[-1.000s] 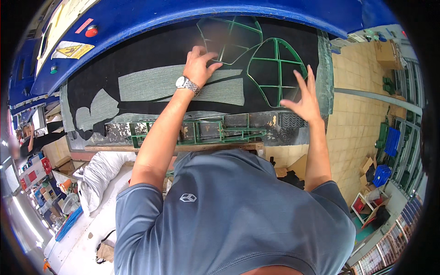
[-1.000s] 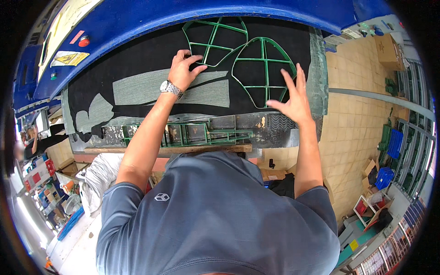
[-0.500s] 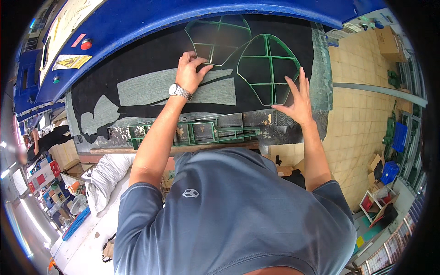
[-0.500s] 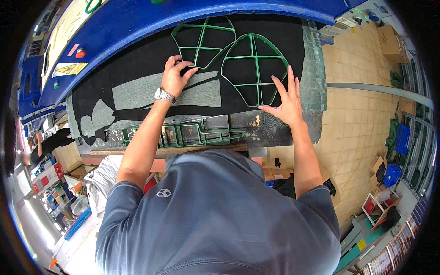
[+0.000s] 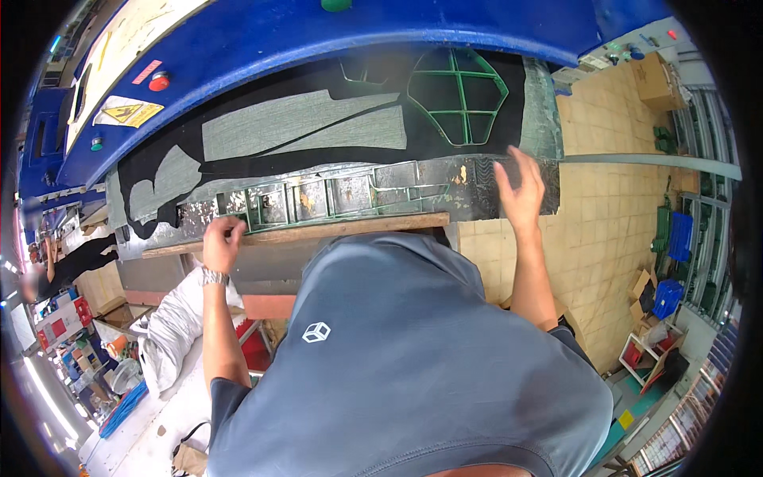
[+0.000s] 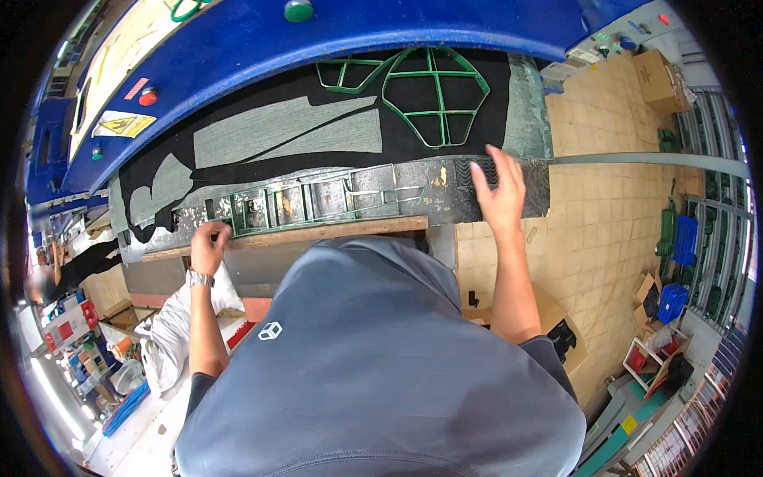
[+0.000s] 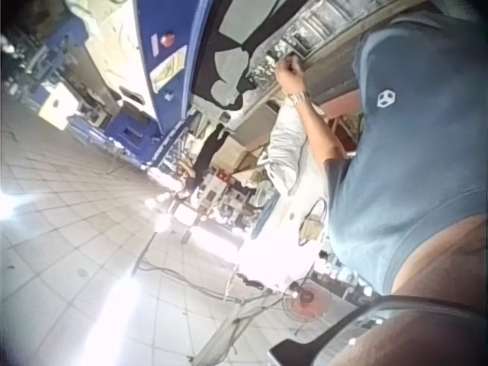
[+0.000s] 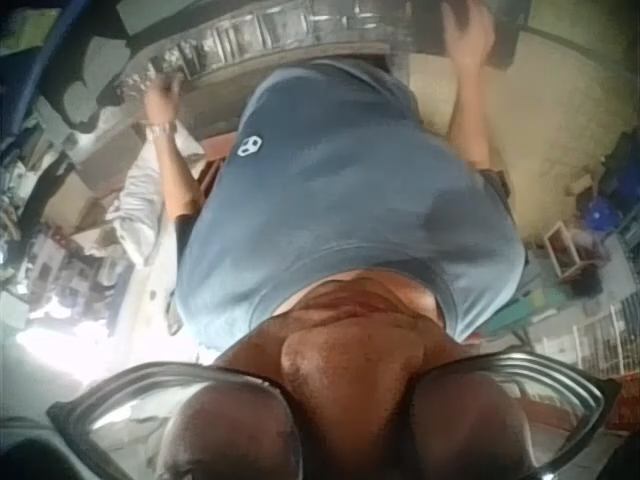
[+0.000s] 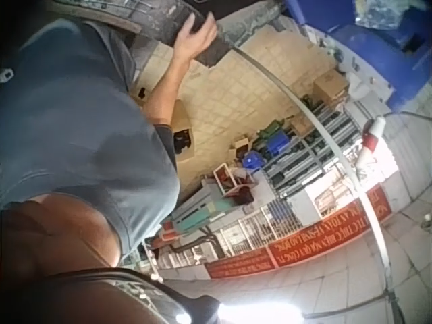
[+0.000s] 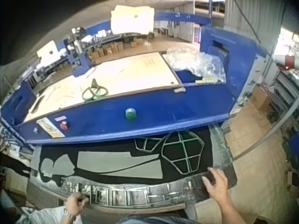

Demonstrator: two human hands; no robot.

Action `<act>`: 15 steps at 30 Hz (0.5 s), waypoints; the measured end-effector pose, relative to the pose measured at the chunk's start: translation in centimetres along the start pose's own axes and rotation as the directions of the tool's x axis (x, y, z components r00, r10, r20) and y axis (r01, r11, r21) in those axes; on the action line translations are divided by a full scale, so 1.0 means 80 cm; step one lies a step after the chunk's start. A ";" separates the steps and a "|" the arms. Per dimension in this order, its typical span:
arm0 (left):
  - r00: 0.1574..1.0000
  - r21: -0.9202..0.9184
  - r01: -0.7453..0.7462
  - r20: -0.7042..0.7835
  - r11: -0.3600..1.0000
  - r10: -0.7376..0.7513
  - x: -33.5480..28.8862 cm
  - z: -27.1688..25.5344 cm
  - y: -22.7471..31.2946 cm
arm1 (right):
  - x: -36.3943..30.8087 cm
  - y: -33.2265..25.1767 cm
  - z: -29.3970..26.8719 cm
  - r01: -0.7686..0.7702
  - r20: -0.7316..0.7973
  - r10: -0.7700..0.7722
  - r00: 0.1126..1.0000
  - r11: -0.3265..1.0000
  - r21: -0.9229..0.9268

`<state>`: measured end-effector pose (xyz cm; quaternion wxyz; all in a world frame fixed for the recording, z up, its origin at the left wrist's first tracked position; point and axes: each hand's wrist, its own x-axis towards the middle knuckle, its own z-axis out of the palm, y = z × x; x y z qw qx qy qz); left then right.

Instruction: Cutting shapes out of a sheet of material using metal dies and a press machine.

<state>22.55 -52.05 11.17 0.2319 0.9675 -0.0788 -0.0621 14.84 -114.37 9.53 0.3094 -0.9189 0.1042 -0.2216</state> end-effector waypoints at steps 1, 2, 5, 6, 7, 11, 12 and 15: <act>0.994 0.061 -0.103 -0.028 0.993 0.105 -0.017 0.004 -0.003 | 0.002 -0.024 0.006 0.011 -0.016 -0.010 1.000 0.999 0.044; 0.977 0.123 -0.196 -0.055 0.973 0.204 -0.026 0.008 -0.001 | 0.009 -0.047 0.014 0.037 0.005 -0.037 0.999 0.997 0.064; 0.990 0.103 -0.124 -0.055 0.987 0.130 -0.041 0.023 -0.009 | 0.041 -0.122 0.037 0.198 0.054 -0.206 0.977 0.973 0.122; 0.989 0.102 -0.125 -0.069 0.987 0.133 -0.045 0.024 -0.009 | 0.052 -0.145 0.045 0.251 0.063 -0.261 0.963 0.959 0.134; 0.953 0.151 -0.173 -0.224 0.973 0.204 -0.050 0.027 -0.002 | 0.060 -0.166 0.051 0.318 0.051 -0.328 0.943 0.937 0.145; 0.851 0.139 -0.115 -0.497 0.984 0.169 -0.050 0.018 -0.028 | 0.089 -0.241 0.053 0.435 0.038 -0.441 0.897 0.895 0.101; 0.816 0.098 -0.054 -0.570 0.994 0.101 -0.040 0.023 -0.046 | 0.091 -0.249 0.055 0.434 0.048 -0.441 0.896 0.895 0.107; 0.889 0.140 -0.008 -0.452 0.990 0.071 -0.022 0.030 -0.155 | 0.089 -0.290 0.059 0.424 0.091 -0.442 0.892 0.890 0.167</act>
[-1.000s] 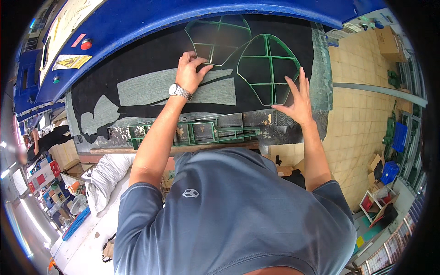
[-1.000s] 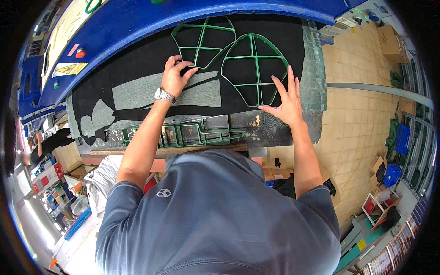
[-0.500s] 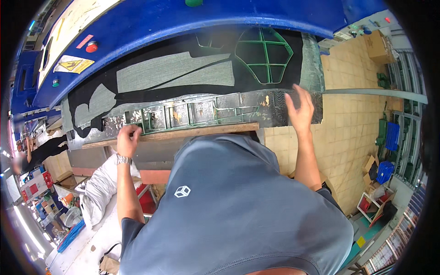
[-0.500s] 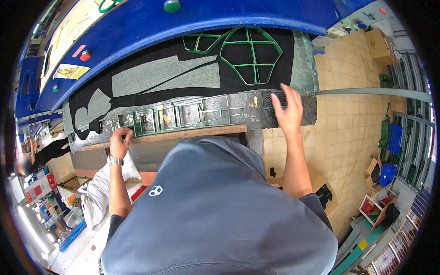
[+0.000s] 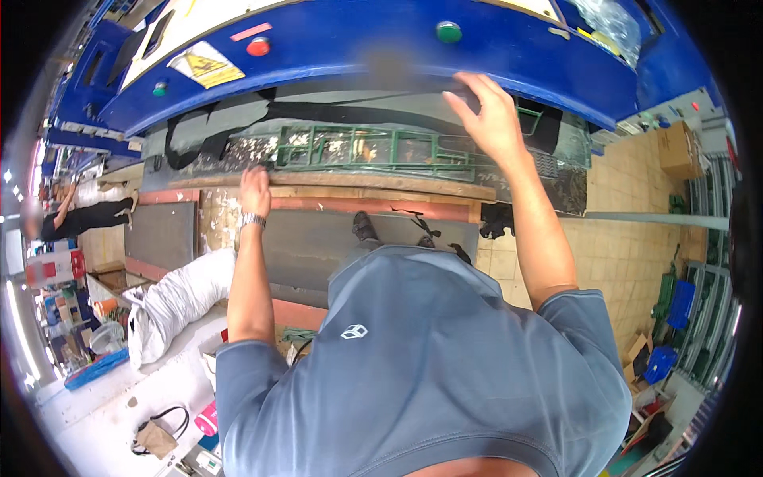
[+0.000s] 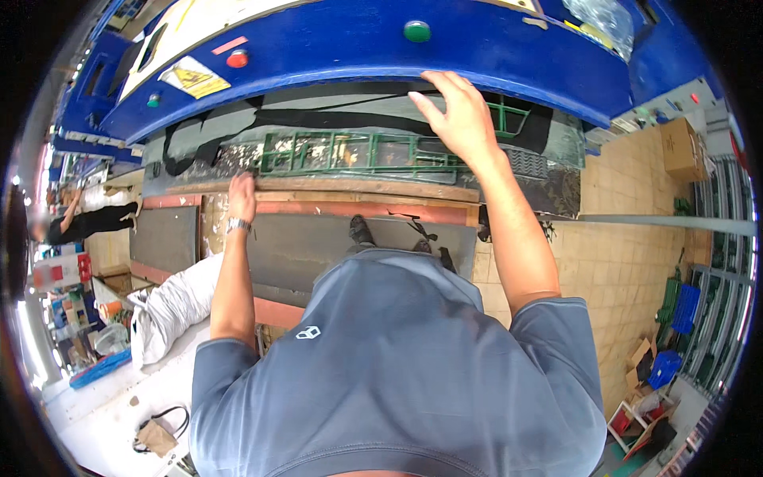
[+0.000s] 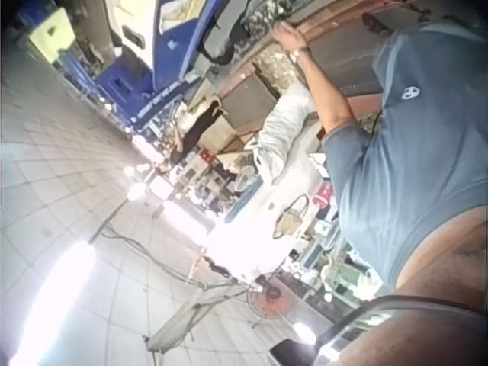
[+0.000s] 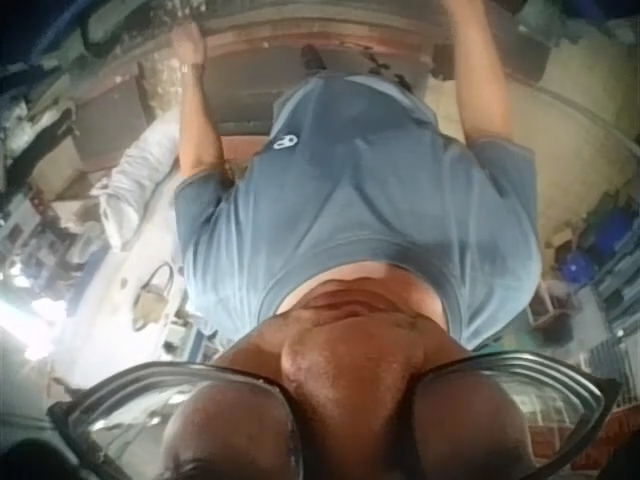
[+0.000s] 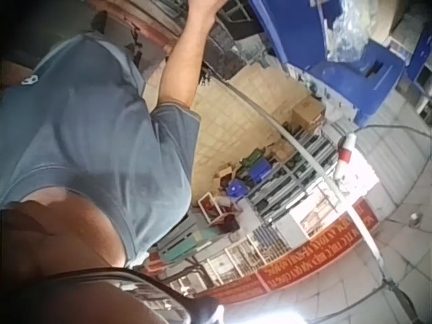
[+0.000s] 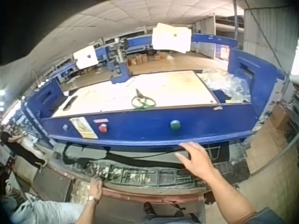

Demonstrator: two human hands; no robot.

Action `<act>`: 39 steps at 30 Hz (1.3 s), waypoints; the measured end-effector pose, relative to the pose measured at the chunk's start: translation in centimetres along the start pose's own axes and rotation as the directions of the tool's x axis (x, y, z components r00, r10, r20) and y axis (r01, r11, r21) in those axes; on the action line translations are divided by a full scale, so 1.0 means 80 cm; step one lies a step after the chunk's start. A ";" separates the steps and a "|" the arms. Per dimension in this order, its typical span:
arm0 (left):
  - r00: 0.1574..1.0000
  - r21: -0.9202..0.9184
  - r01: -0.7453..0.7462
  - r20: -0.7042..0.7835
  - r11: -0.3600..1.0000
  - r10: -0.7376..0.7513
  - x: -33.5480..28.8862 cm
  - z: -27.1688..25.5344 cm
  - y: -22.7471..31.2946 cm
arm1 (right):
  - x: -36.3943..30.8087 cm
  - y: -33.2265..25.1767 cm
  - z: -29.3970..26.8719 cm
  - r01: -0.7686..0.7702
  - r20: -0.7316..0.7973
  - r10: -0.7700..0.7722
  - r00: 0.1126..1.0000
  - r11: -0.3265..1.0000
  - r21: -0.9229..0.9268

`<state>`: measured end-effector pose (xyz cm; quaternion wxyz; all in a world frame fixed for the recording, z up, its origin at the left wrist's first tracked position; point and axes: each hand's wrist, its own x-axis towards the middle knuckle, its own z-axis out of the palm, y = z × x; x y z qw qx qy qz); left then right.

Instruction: Cutting shapes out of a sheet of material using metal dies and a press machine.

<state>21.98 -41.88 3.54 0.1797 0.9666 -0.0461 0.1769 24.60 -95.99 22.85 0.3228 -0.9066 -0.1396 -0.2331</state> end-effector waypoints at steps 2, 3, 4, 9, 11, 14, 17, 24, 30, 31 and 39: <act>0.994 0.079 -0.086 0.071 0.993 0.080 0.010 0.005 -0.017 | -0.001 -0.015 0.007 -0.043 0.013 0.043 0.999 0.999 -0.006; 0.994 0.071 -0.089 0.070 0.993 0.084 0.014 0.009 -0.009 | -0.006 -0.017 0.009 -0.067 0.002 0.067 0.998 0.997 -0.023; 0.993 0.045 -0.032 0.111 0.998 0.026 0.017 0.013 -0.005 | -0.006 -0.018 0.009 -0.124 -0.007 0.124 0.992 0.992 0.019; 0.992 0.050 -0.122 0.048 0.991 0.120 0.026 0.009 0.013 | 0.019 -0.033 0.000 -0.284 -0.063 0.285 0.956 0.958 0.028; 0.989 0.036 -0.133 0.062 0.990 0.131 0.026 0.010 0.005 | 0.029 -0.040 -0.001 -0.249 -0.121 0.248 0.961 0.968 0.006; 0.990 0.055 -0.131 0.060 0.990 0.128 0.034 0.013 -0.004 | 0.041 -0.035 -0.001 -0.270 -0.092 0.272 0.958 0.962 0.030; 0.987 0.043 -0.158 0.029 0.986 0.157 0.039 0.019 -0.007 | 0.045 -0.029 0.004 -0.270 -0.113 0.267 0.957 0.963 -0.013; 0.986 0.013 -0.169 0.004 0.985 0.169 0.036 0.019 -0.004 | 0.052 -0.012 0.016 -0.239 -0.120 0.239 0.964 0.971 0.014; 0.979 0.009 -0.200 -0.037 0.980 0.201 0.036 0.020 0.003 | 0.057 -0.016 0.022 -0.226 -0.142 0.220 0.965 0.974 -0.028; 0.978 0.056 -0.206 -0.023 0.977 0.208 0.034 0.021 -0.006 | 0.062 -0.020 0.025 -0.230 -0.136 0.224 0.965 0.972 -0.035; 0.989 0.012 -0.141 0.047 0.990 0.140 0.039 0.031 -0.025 | 0.058 -0.034 0.065 -0.198 -0.232 0.189 0.954 0.980 -0.015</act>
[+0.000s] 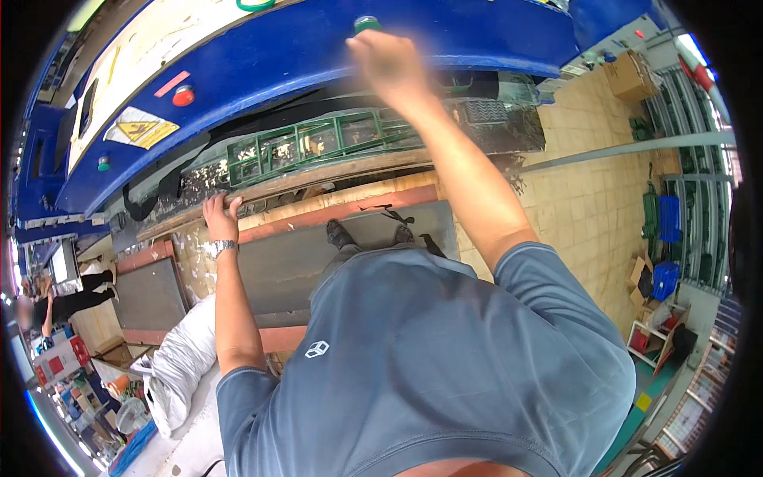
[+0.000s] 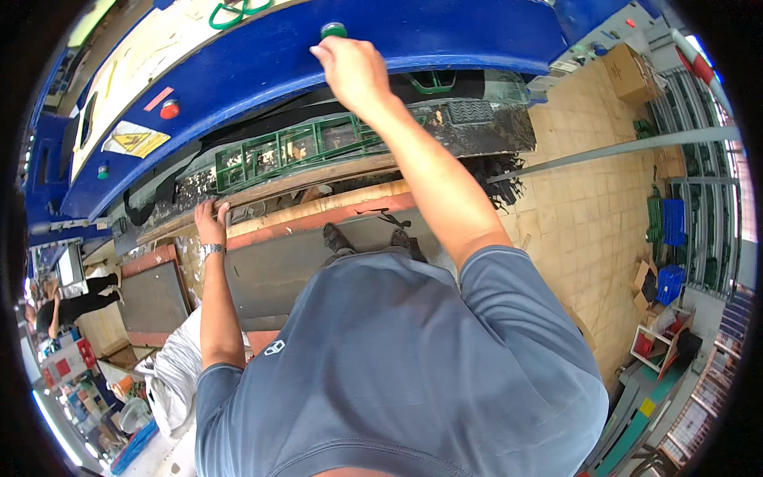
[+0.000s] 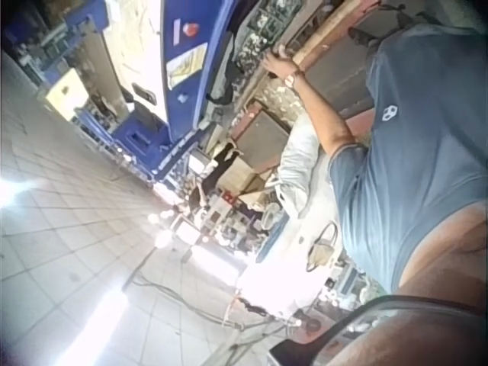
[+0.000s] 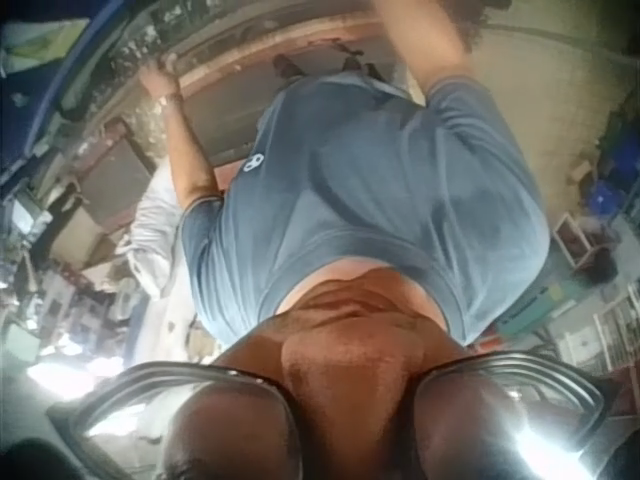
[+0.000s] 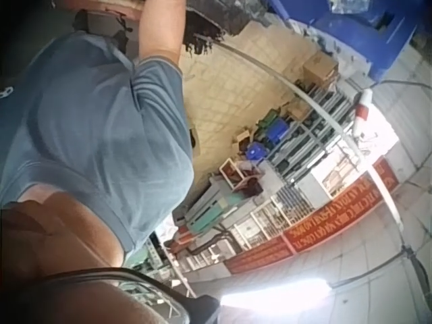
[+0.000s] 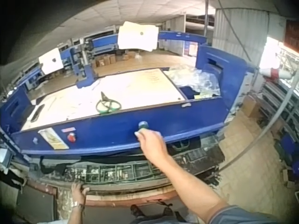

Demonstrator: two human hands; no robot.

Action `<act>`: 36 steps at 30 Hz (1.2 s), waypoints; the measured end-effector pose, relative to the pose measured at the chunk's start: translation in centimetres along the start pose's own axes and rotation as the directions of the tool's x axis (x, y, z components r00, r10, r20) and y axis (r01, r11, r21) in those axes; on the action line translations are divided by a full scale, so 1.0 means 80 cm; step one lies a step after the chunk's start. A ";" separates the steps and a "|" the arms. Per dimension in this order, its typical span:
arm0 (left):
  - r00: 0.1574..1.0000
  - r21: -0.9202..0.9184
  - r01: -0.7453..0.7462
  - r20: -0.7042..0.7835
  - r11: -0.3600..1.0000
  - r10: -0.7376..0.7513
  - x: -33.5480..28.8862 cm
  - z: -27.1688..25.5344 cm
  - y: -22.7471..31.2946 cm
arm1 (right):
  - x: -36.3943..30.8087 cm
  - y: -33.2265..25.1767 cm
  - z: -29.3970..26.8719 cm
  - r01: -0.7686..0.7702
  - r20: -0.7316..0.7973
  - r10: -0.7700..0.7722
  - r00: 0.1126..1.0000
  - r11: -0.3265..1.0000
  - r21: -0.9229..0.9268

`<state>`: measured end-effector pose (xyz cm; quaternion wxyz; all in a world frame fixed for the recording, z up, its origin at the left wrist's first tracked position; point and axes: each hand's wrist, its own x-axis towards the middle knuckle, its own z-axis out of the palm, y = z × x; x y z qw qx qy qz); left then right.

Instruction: Cutting shapes out of a sheet of material using metal dies and a press machine.

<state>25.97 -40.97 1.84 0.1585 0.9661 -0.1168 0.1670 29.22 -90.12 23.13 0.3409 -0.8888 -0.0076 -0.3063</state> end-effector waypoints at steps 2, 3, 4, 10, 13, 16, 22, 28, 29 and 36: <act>1.000 0.004 -0.007 -0.019 1.000 0.007 0.000 0.001 -0.001 | 0.003 0.002 0.002 -0.004 -0.036 0.006 0.999 0.998 0.058; 1.000 0.011 -0.012 -0.029 1.000 0.012 0.002 0.004 -0.001 | 0.009 0.006 -0.001 -0.068 -0.034 0.072 0.997 0.990 0.121; 1.000 0.015 -0.012 -0.024 1.000 0.012 0.002 0.002 0.001 | 0.013 0.006 -0.001 -0.134 -0.020 0.140 0.990 0.973 0.188; 1.000 -0.047 0.000 0.008 0.999 0.000 0.008 -0.005 0.017 | -0.027 0.022 -0.023 -0.016 0.080 0.017 0.997 1.000 -0.011; 0.998 0.023 -0.025 -0.057 0.999 0.026 0.003 -0.004 0.012 | -0.082 0.049 -0.052 -0.077 0.063 0.079 0.995 0.996 -0.039; 0.997 0.056 -0.020 -0.072 0.998 0.024 -0.001 -0.001 0.007 | -0.140 0.089 -0.089 -0.232 0.064 0.238 0.969 0.969 -0.083; 0.999 0.044 0.042 -0.003 0.998 -0.042 0.007 -0.003 0.018 | -0.220 0.157 -0.121 -0.383 0.298 0.429 0.853 0.901 -0.203; 1.000 0.042 0.026 0.009 0.999 -0.026 0.014 0.002 0.000 | -0.236 0.156 -0.100 -0.123 0.441 0.243 0.864 0.951 -0.283; 1.000 0.026 0.012 0.013 1.000 -0.012 0.015 0.002 -0.003 | -0.236 0.161 -0.094 -0.126 0.438 0.235 0.868 0.957 -0.262; 0.999 0.037 -0.048 -0.005 0.998 0.048 0.022 -0.007 -0.011 | -0.232 0.177 -0.073 -0.090 0.446 0.240 0.862 0.939 -0.333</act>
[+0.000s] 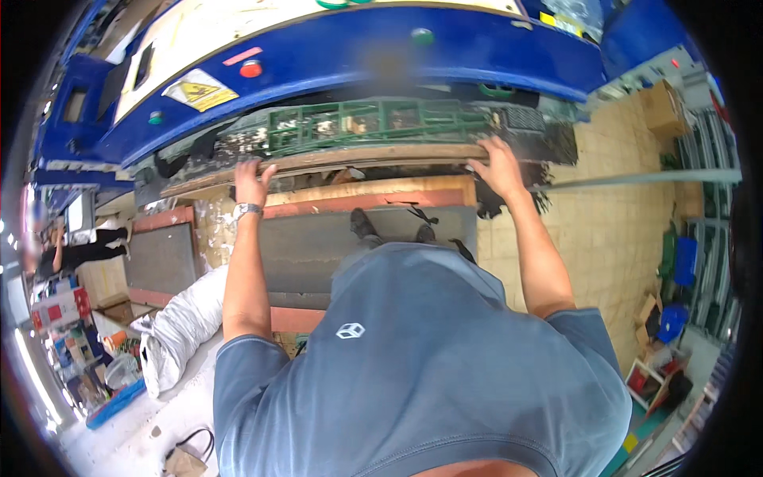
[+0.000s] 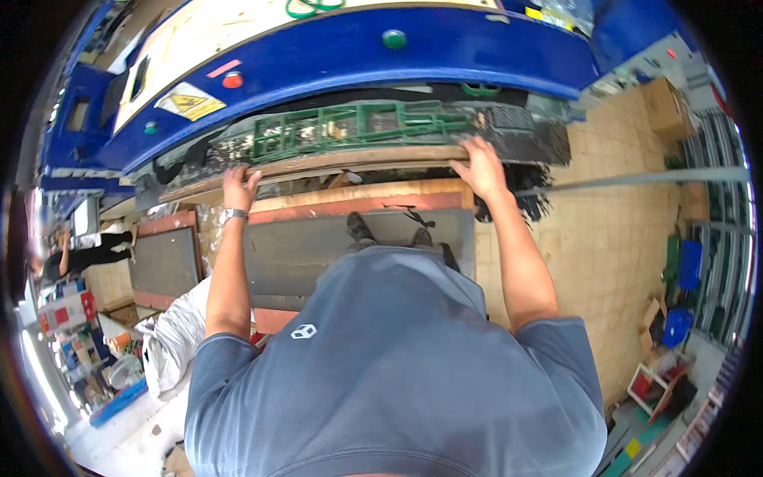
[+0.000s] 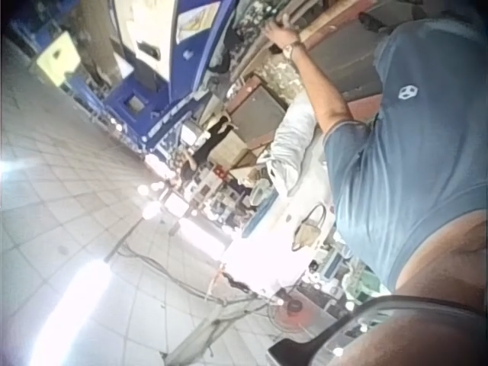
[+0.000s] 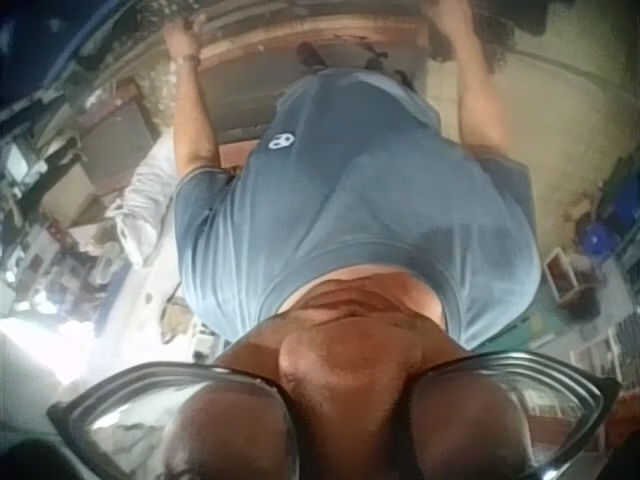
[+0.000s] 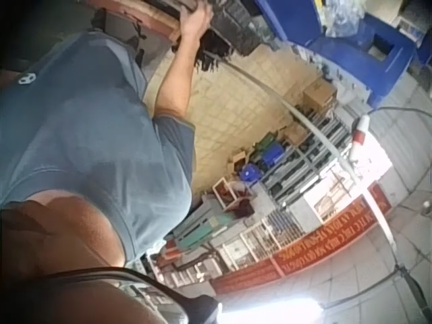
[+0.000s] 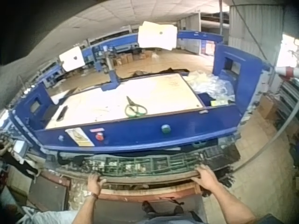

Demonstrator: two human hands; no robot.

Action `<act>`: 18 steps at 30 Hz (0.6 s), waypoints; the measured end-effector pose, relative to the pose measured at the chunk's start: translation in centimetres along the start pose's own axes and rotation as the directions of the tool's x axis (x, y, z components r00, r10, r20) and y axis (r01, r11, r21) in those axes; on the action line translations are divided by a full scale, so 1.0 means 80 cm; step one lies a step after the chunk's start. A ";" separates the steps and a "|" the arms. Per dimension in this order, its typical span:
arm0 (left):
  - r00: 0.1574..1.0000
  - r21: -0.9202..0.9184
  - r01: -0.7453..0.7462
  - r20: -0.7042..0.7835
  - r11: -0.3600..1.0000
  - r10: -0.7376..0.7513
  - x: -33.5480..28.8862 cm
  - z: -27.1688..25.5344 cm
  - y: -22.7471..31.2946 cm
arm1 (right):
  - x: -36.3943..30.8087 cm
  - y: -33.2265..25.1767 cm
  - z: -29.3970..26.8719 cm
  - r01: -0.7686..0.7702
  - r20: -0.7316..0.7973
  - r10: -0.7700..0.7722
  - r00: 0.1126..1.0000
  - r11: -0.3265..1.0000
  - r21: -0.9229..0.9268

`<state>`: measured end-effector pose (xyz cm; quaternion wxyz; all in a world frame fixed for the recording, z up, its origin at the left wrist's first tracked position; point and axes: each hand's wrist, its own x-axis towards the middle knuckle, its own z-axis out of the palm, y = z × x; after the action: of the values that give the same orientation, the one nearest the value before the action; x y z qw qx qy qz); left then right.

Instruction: Cutting shapes out of a sheet of material using metal dies and a press machine.

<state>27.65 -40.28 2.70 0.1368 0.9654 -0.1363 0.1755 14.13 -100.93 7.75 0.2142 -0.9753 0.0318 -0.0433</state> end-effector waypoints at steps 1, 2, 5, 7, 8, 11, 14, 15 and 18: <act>0.989 -0.090 0.111 0.111 0.990 -0.101 0.007 -0.006 0.017 | -0.001 0.002 -0.006 0.014 0.043 -0.015 0.999 0.999 0.032; 0.991 -0.096 0.108 0.095 0.990 -0.099 0.010 -0.006 0.031 | -0.004 -0.002 -0.016 -0.013 0.086 0.013 0.996 1.000 0.002; 0.999 -0.023 0.007 0.047 1.000 -0.006 0.003 0.001 0.016 | -0.006 -0.010 -0.022 0.069 -0.021 -0.069 0.997 0.997 0.020; 0.997 -0.032 0.033 0.072 0.999 -0.031 -0.005 -0.008 0.016 | -0.013 -0.013 -0.029 0.079 -0.005 -0.079 0.997 0.997 0.017; 0.994 0.015 0.052 0.091 0.999 -0.053 -0.011 -0.013 0.016 | -0.012 -0.011 -0.033 0.096 0.004 -0.096 0.995 0.995 0.006; 0.985 -0.013 0.093 0.146 0.996 -0.090 -0.027 -0.041 0.019 | -0.017 -0.010 -0.057 0.078 0.102 -0.095 0.990 0.984 0.159; 0.893 -0.064 0.263 0.395 0.963 -0.218 -0.012 -0.085 0.039 | -0.017 0.025 -0.077 -0.261 0.481 0.071 0.874 0.904 0.339; 0.857 0.004 0.378 0.376 0.926 -0.352 -0.002 -0.094 0.047 | -0.010 0.055 -0.080 -0.244 0.475 0.086 0.876 0.928 0.281; 0.925 -0.027 0.341 0.184 0.940 -0.331 0.059 -0.096 0.106 | 0.012 0.086 -0.095 0.132 -0.055 -0.130 0.990 0.991 0.033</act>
<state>26.96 -46.73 13.19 0.1805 0.9817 0.0145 0.0589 14.01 -110.35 11.81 0.2277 -0.9697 -0.0276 -0.0836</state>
